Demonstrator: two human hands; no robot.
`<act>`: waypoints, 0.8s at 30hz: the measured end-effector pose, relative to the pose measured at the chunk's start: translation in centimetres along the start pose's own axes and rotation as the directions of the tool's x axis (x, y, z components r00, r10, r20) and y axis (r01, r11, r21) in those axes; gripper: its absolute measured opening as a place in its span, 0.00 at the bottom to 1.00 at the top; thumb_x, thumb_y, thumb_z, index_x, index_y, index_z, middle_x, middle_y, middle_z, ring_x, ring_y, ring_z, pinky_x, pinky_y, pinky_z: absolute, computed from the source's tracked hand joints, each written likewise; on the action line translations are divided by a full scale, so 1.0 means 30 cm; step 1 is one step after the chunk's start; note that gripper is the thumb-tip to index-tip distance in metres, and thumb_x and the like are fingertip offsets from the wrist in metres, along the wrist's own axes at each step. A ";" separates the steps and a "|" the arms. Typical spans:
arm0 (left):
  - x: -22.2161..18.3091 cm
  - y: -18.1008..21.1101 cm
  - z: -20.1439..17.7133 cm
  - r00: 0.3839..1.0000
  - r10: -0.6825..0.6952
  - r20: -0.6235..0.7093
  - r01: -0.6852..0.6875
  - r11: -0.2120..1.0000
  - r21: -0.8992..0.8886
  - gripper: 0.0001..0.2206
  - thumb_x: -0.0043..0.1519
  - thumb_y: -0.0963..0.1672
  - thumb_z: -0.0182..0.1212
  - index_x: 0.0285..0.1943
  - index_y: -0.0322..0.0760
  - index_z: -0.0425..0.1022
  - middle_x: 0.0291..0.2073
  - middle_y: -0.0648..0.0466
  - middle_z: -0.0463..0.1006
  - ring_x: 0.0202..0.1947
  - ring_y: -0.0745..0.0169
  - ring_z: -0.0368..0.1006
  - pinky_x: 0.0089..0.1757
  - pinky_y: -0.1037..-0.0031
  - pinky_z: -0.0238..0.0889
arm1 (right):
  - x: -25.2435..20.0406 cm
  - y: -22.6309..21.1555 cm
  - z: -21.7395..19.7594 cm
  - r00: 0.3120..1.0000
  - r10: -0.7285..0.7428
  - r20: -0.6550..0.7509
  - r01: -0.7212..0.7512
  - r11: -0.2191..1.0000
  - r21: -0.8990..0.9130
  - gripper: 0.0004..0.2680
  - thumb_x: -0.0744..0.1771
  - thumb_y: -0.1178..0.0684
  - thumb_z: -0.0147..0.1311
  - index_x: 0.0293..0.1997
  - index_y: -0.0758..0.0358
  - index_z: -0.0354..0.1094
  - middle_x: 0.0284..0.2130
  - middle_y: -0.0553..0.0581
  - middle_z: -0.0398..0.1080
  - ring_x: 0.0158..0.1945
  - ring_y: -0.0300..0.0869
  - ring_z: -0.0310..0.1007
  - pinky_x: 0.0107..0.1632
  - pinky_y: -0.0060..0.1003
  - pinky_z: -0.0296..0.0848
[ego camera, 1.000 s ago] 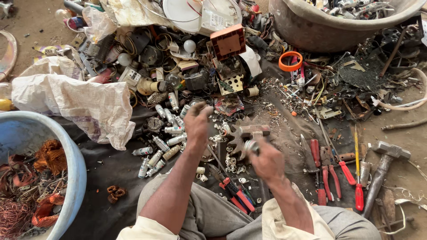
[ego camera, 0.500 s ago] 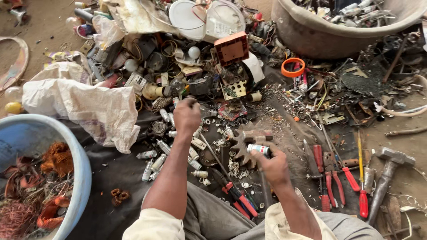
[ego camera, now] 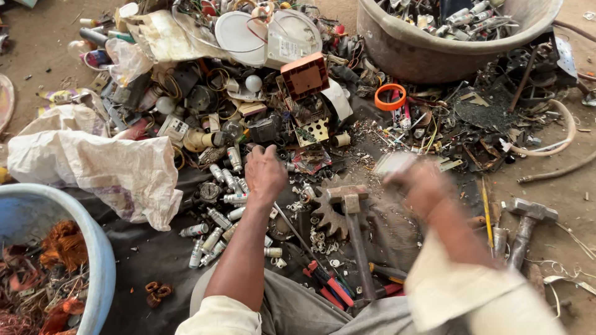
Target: The person uses a hammer and a metal pin to drive out a component from a gear-like metal part, then manually separates small plastic or metal pieces.
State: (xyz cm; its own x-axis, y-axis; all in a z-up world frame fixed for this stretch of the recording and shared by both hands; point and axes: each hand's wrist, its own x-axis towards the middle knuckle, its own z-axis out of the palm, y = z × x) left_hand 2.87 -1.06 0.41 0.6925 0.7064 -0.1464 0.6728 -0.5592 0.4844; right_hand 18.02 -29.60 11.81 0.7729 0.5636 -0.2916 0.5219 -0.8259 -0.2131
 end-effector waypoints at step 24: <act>-0.070 0.048 0.016 0.888 0.177 0.423 -0.214 0.976 0.040 0.11 0.65 0.40 0.56 0.53 0.38 0.82 0.53 0.44 0.79 0.52 0.52 0.77 0.57 0.60 0.69 | -0.306 -0.106 0.408 0.926 0.263 0.272 -0.354 0.856 0.377 0.27 0.62 0.47 0.61 0.66 0.62 0.55 0.39 0.72 0.77 0.45 0.57 0.79 0.54 0.48 0.73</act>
State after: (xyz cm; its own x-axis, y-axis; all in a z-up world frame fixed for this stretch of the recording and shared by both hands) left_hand 2.51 -3.56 1.01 0.8447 0.3447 -0.4094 0.5190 -0.7145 0.4692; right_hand 4.84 -32.00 3.76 0.7548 0.3075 -0.5794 0.0371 -0.9019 -0.4303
